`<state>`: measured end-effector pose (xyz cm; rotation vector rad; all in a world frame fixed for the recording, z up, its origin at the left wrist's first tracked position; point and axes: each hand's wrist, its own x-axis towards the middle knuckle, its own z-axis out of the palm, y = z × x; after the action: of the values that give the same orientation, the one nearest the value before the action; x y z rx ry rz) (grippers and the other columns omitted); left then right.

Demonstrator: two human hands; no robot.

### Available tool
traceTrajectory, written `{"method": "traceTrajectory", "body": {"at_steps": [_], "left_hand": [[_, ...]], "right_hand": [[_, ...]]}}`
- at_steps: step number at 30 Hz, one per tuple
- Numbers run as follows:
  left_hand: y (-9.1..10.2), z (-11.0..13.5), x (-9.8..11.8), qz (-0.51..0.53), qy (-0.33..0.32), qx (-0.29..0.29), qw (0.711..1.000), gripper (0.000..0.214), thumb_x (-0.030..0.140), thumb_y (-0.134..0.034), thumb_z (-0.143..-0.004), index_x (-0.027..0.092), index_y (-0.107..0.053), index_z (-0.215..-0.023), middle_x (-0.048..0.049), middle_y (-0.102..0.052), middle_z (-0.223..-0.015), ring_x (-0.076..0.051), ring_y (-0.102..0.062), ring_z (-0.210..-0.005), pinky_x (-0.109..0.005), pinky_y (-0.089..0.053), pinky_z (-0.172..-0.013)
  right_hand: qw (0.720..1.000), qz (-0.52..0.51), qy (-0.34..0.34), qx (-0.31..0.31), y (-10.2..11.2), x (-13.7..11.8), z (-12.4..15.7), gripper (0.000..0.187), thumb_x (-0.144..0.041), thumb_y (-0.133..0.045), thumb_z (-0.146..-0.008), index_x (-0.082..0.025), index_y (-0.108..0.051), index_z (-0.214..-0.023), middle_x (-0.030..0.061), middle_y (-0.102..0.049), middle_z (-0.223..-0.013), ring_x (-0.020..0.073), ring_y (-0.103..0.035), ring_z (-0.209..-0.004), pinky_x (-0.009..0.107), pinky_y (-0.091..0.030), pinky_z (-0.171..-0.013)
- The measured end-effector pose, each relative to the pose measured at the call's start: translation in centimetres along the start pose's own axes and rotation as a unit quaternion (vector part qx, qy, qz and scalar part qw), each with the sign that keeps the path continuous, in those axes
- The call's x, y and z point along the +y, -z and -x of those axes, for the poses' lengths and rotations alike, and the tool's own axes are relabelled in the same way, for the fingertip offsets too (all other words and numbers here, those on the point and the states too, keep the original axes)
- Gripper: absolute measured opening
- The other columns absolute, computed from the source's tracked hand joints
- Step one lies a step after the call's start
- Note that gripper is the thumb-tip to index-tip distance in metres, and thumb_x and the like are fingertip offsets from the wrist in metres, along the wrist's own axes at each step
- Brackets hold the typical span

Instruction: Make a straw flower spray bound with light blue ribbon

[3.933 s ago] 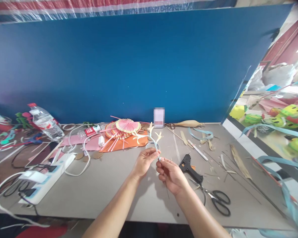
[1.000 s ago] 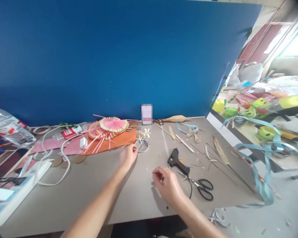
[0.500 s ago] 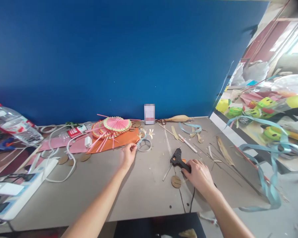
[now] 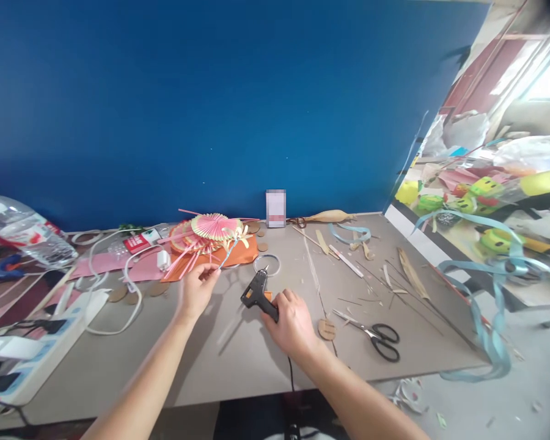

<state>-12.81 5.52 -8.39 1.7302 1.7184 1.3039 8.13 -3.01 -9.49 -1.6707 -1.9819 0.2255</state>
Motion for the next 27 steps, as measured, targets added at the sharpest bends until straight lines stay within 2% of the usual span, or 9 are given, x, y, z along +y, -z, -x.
{"method": "traceTrajectory", "body": {"at_steps": [4, 8, 12, 16, 19, 22, 24, 27], "left_hand": [[1.1, 0.2, 0.1, -0.024, -0.012, -0.005, 1.000, 0.023, 0.036, -0.054, -0.066, 0.015, -0.060, -0.075, -0.0031, -0.062, -0.068, -0.014, -0.053, -0.060, -0.025, -0.044, -0.062], [1.4, 0.7, 0.0, -0.021, -0.016, -0.016, 1.000, 0.022, 0.033, -0.053, -0.067, 0.015, -0.060, -0.076, -0.0033, -0.062, -0.069, -0.013, -0.052, -0.058, -0.025, -0.043, -0.061], [0.7, 1.1, 0.4, 0.013, 0.002, -0.034, 0.999, 0.019, 0.032, -0.054, -0.067, 0.015, -0.059, -0.074, -0.0029, -0.061, -0.067, -0.013, -0.052, -0.059, -0.025, -0.042, -0.061], [-0.1, 1.3, 1.5, 0.055, 0.007, -0.057, 0.997, 0.018, 0.030, -0.054, -0.068, 0.015, -0.058, -0.076, -0.0038, -0.061, -0.069, -0.013, -0.053, -0.061, -0.025, -0.042, -0.061], [-0.3, 1.8, 2.6, 0.049, -0.009, -0.033, 0.998, 0.016, 0.029, -0.055, -0.067, 0.017, -0.058, -0.077, -0.0036, -0.061, -0.070, -0.014, -0.053, -0.062, -0.026, -0.041, -0.065], [-0.7, 2.7, 4.2, 0.055, -0.026, -0.003, 0.998, 0.016, 0.027, -0.058, -0.065, 0.018, -0.058, -0.078, -0.0018, -0.058, -0.066, -0.013, -0.051, -0.060, -0.026, -0.040, -0.065], [-1.6, 3.5, 5.6, 0.110, -0.019, -0.006, 0.994, 0.018, 0.027, -0.058, -0.065, 0.017, -0.057, -0.080, -0.0009, -0.057, -0.064, -0.012, -0.051, -0.059, -0.024, -0.040, -0.064], [-3.8, 4.6, 7.5, 0.237, 0.040, -0.047, 0.970, 0.024, 0.028, -0.059, -0.066, 0.016, -0.054, -0.086, 0.0000, -0.056, -0.066, -0.011, -0.052, -0.061, -0.024, -0.041, -0.064]], "right_hand": [[0.999, 0.045, -0.021, 0.002, -2.3, -0.7, -2.9, 0.019, -0.033, -0.055, -0.072, -0.016, -0.053, -0.079, 0.0074, -0.055, -0.079, 0.0215, -0.051, -0.078, 0.030, -0.033, -0.066], [0.996, 0.076, -0.038, -0.007, -3.5, -0.3, -4.1, 0.021, -0.034, -0.054, -0.073, -0.015, -0.054, -0.083, 0.0098, -0.056, -0.082, 0.0239, -0.052, -0.079, 0.032, -0.033, -0.068], [0.995, 0.086, -0.037, -0.021, -3.9, 0.0, -4.0, 0.023, -0.035, -0.055, -0.072, -0.015, -0.054, -0.082, 0.0099, -0.056, -0.080, 0.0243, -0.052, -0.078, 0.033, -0.034, -0.067], [0.998, 0.057, -0.034, -0.006, -3.0, 0.0, -3.6, 0.028, -0.037, -0.057, -0.070, -0.015, -0.053, -0.087, 0.0099, -0.055, -0.082, 0.0240, -0.052, -0.079, 0.032, -0.036, -0.068], [0.999, -0.019, -0.015, 0.034, -1.9, -0.1, -3.2, 0.031, -0.033, -0.058, -0.068, -0.016, -0.053, -0.094, 0.0093, -0.055, -0.088, 0.0227, -0.051, -0.084, 0.031, -0.037, -0.072], [0.987, -0.155, -0.027, 0.019, -1.1, -0.3, -2.6, 0.019, -0.027, -0.053, -0.071, -0.018, -0.056, -0.088, 0.0049, -0.057, -0.081, 0.0183, -0.052, -0.075, 0.028, -0.038, -0.068], [0.962, -0.263, -0.070, -0.015, -0.6, -0.5, -2.2, 0.017, -0.027, -0.049, -0.073, -0.018, -0.059, -0.083, 0.0025, -0.057, -0.071, 0.0153, -0.051, -0.064, 0.025, -0.038, -0.060], [0.905, -0.408, -0.115, -0.045, 0.3, -0.5, -1.8, 0.022, -0.031, -0.049, -0.074, -0.016, -0.062, -0.083, 0.0023, -0.060, -0.069, 0.0129, -0.049, -0.059, 0.023, -0.037, -0.056]]}}
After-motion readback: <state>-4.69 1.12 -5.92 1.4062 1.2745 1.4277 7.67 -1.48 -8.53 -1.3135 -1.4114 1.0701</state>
